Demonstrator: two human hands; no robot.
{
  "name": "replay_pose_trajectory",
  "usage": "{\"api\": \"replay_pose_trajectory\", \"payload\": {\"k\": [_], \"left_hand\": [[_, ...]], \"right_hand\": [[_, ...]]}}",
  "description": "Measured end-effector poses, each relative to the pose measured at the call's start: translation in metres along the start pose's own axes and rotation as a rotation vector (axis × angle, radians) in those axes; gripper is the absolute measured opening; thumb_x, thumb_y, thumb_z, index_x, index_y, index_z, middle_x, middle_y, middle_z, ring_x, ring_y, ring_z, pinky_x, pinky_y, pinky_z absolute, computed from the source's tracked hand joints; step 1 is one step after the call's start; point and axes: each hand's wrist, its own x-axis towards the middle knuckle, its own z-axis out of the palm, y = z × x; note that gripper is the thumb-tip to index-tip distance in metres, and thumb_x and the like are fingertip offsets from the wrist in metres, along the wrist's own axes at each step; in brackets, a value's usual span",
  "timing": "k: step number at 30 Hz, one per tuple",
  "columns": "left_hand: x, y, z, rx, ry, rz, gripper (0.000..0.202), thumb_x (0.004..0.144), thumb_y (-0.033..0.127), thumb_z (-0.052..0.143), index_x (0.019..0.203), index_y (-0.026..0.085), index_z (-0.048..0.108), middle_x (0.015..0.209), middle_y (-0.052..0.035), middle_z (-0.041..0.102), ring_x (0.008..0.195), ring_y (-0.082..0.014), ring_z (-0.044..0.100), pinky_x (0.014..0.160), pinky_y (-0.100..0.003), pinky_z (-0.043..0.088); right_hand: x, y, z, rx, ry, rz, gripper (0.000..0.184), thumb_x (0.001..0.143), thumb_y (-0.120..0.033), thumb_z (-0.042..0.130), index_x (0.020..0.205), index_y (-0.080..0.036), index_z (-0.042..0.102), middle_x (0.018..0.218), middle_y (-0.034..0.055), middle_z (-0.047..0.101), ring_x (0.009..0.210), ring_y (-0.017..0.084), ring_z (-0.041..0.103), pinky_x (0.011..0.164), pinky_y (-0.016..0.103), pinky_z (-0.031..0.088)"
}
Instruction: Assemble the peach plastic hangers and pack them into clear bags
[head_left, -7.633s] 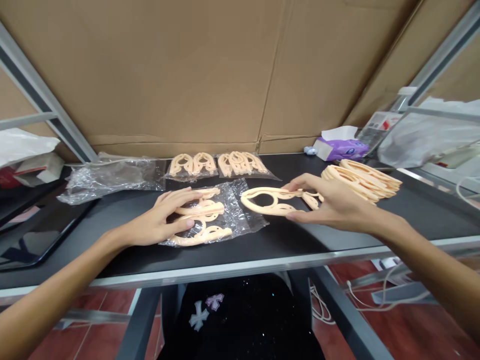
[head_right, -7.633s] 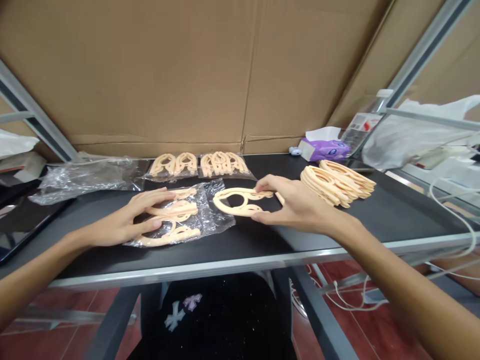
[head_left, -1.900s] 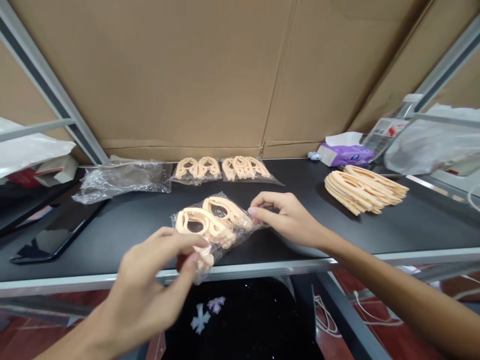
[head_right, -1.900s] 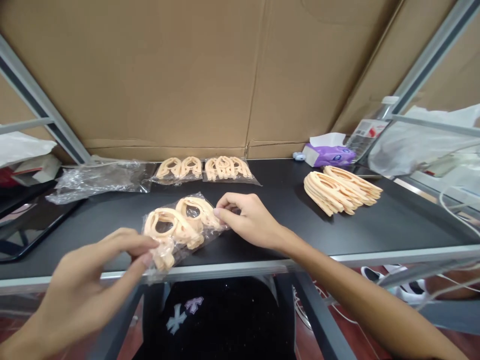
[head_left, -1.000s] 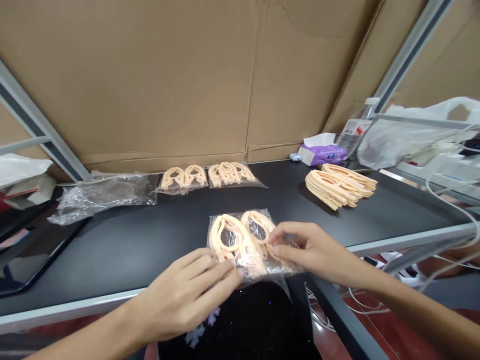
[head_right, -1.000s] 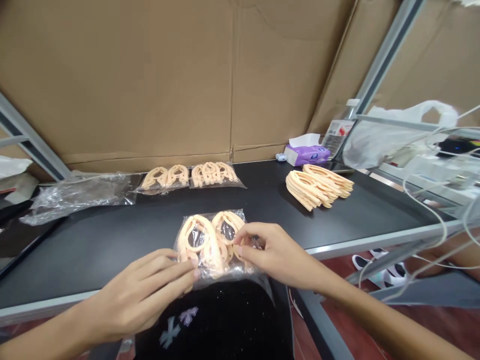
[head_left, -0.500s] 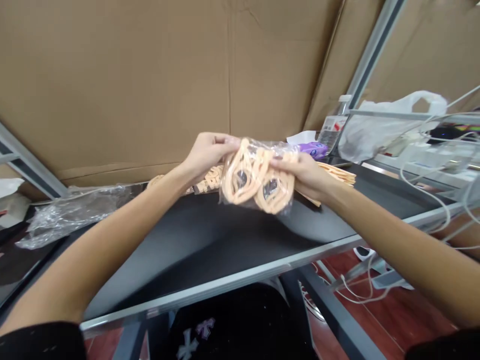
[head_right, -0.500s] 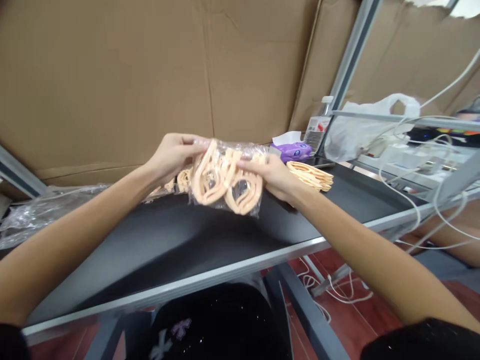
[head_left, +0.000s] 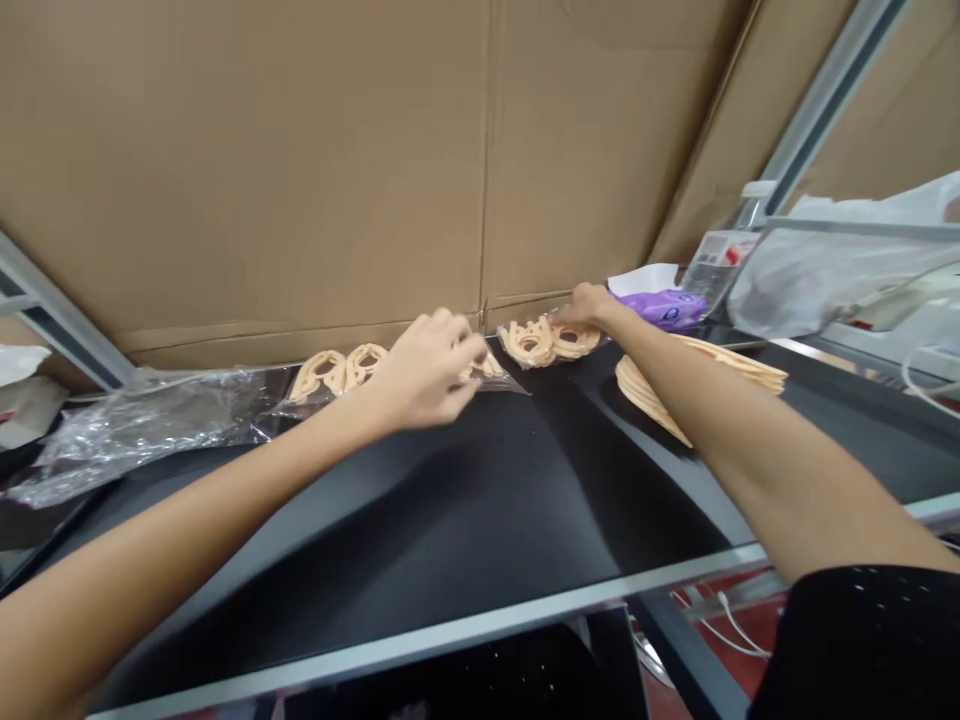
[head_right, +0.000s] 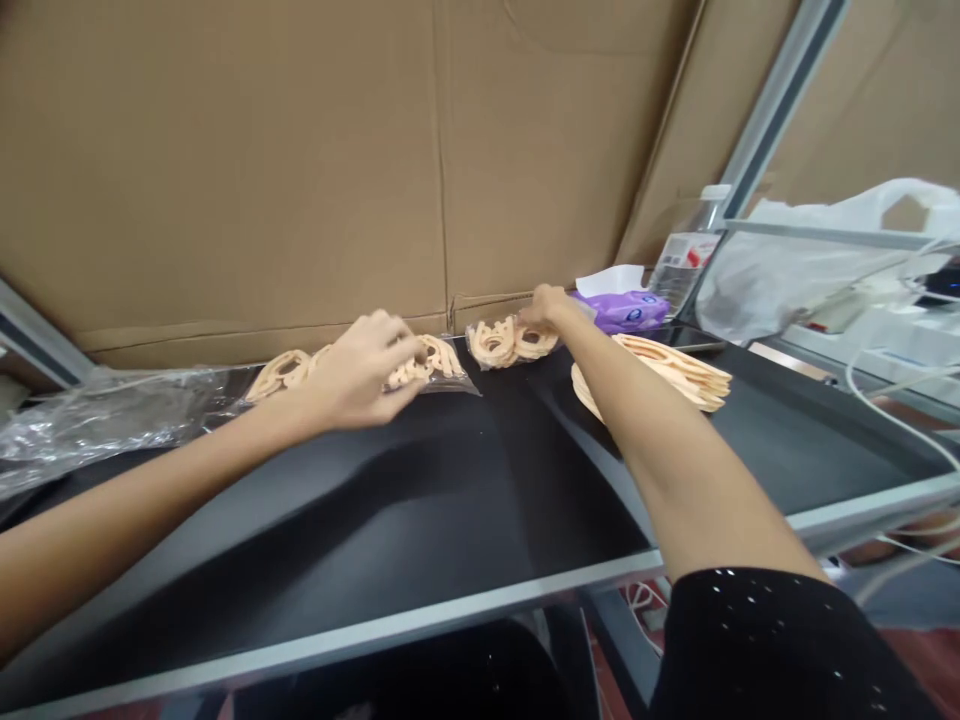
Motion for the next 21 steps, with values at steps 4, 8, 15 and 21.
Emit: {"api": "replay_pose_trajectory", "payload": {"k": [4,8,15,21], "left_hand": [[-0.040,0.004,0.003,0.308,-0.213,0.155,0.020,0.097,0.018,0.049,0.103,0.014,0.067,0.105,-0.0147,0.070,0.098,-0.0295,0.065,0.088,-0.043,0.050],[-0.044,-0.020,0.014,0.380,-0.233,0.019,0.035,0.101,0.023,0.044,0.131,0.015,0.061,0.133,-0.0171,0.065,0.114,-0.0311,0.064,0.092,-0.042,0.051],[-0.034,-0.035,0.012,0.347,-0.432,-0.102,0.044,0.096,0.036,0.049,0.134,0.017,0.063,0.131,-0.0155,0.070,0.114,-0.0323,0.068,0.095,-0.044,0.053],[-0.022,-0.034,0.012,0.359,-0.434,-0.161,0.037,0.087,0.028,0.057,0.121,0.017,0.067,0.125,-0.0151,0.073,0.105,-0.0330,0.072,0.089,-0.042,0.054]], "right_hand": [[-0.037,-0.003,0.008,-0.117,0.081,-0.271,0.041,0.089,-0.027,0.067,0.126,-0.009,0.068,0.133,0.0243,0.066,0.132,0.038,0.057,0.110,0.050,0.042],[-0.106,-0.009,0.022,-0.038,0.064,-0.888,0.043,0.096,-0.039,0.059,0.130,-0.013,0.066,0.126,0.0179,0.069,0.116,0.030,0.063,0.103,0.045,0.047],[-0.128,-0.027,0.049,-0.476,-0.017,-1.023,0.041,0.099,-0.029,0.051,0.131,-0.010,0.067,0.130,0.0207,0.069,0.120,0.035,0.059,0.101,0.049,0.039],[-0.105,-0.051,0.059,-0.521,-0.063,-0.894,0.034,0.093,-0.016,0.047,0.106,-0.008,0.078,0.113,0.0212,0.076,0.105,0.031,0.067,0.097,0.044,0.037]]}}
